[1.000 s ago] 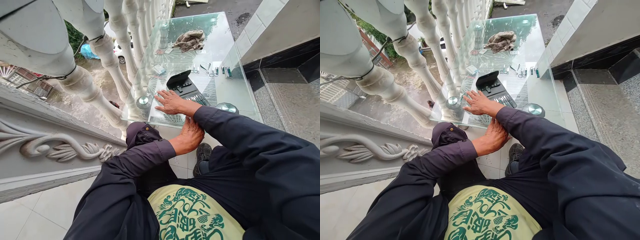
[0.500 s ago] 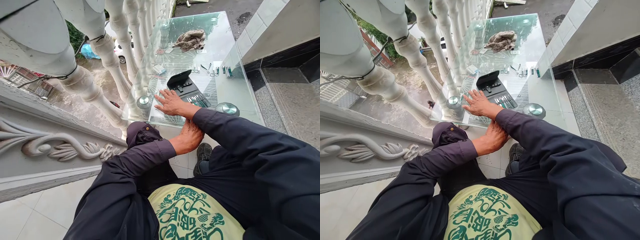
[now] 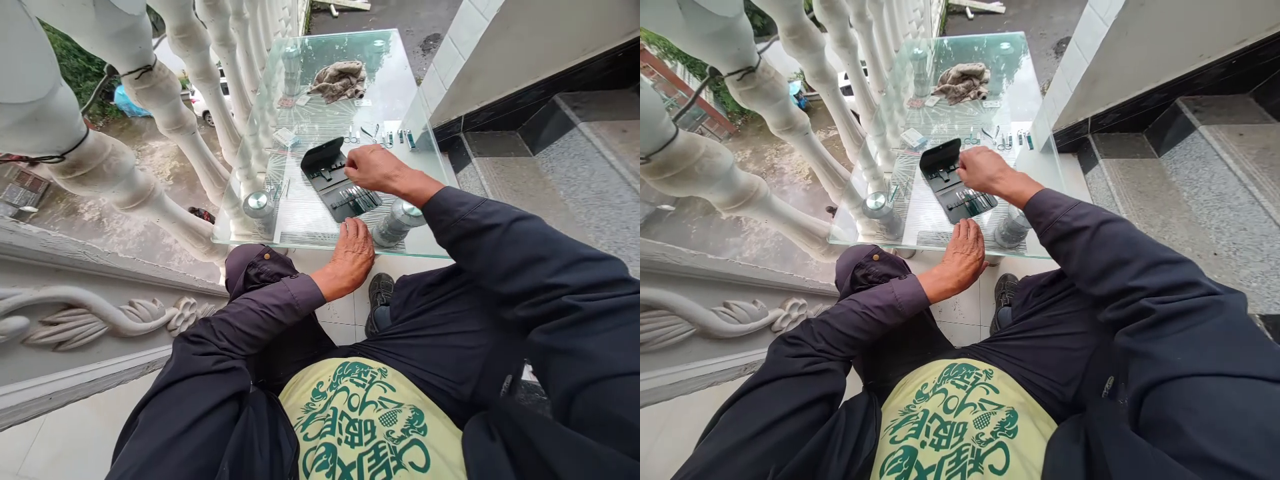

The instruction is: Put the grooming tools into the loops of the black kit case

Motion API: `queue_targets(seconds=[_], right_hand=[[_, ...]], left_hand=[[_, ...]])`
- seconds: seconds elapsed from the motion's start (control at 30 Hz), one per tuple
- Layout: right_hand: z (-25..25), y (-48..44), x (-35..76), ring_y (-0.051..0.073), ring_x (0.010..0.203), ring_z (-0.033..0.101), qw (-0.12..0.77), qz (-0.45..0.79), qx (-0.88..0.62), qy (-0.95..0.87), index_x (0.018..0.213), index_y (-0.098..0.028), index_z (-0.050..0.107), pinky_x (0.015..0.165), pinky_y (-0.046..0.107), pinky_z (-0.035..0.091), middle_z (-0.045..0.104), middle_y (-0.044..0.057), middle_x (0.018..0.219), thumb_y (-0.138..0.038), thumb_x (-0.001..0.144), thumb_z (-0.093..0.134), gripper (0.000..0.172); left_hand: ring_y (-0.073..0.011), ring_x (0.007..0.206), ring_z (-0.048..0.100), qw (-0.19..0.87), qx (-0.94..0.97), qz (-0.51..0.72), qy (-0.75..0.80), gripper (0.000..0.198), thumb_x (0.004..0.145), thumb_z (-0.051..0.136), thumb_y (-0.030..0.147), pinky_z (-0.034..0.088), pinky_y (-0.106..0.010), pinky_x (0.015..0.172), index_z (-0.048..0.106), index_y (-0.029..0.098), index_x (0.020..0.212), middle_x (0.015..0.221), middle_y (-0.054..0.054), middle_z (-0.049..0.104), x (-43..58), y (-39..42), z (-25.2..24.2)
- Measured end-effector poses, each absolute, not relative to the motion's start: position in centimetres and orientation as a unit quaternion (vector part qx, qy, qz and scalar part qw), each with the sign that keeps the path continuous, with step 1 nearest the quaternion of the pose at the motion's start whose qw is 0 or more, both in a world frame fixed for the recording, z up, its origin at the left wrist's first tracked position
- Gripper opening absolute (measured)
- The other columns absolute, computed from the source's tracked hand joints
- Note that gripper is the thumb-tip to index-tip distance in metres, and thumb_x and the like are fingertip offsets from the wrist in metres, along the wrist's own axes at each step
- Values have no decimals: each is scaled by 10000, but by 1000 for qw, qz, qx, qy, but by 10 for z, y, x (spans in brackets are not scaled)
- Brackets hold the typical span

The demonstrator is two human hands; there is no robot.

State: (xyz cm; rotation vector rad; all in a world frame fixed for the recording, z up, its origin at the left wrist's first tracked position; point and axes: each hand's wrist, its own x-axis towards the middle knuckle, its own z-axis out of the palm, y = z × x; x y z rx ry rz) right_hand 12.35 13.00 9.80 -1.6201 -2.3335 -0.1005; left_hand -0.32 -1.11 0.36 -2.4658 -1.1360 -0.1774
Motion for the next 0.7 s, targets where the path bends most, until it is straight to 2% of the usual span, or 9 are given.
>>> queue_targets(seconds=[0.1, 0.3, 0.53, 0.7], right_hand=[[98, 131, 137, 279, 845, 644, 141, 17, -611, -778, 917, -114, 750, 767, 363, 479, 712, 127, 821, -285, 829, 579, 258], [82, 130, 114, 207, 689, 632, 124, 61, -609, -781, 796, -135, 754, 608, 264, 441, 682, 67, 678, -229, 713, 648, 164], [79, 148, 100, 230, 708, 630, 86, 61, -659, -745, 834, -77, 734, 601, 260, 471, 671, 110, 668, -262, 642, 735, 267], [80, 157, 98, 232, 704, 633, 84, 71, -700, -705, 877, -54, 711, 590, 262, 474, 666, 117, 706, -261, 645, 743, 312]], left_hand=[[-412, 1322, 404, 220, -884, -62, -408, 615, 915, 501, 298, 293, -522, 1121, 416, -96, 1380, 1403, -309, 425, -2, -12, 4], [-417, 1307, 401, 233, -882, -61, -405, 623, 911, 512, 313, 295, -530, 1109, 425, -107, 1363, 1387, -313, 427, -3, -11, 4], [-419, 1297, 405, 234, -883, -62, -401, 602, 909, 502, 300, 289, -521, 1110, 446, -103, 1353, 1384, -304, 428, -3, -10, 3], [-418, 1307, 401, 227, -882, -62, -409, 610, 901, 497, 284, 277, -528, 1122, 436, -111, 1362, 1385, -314, 428, -1, -10, 2]])
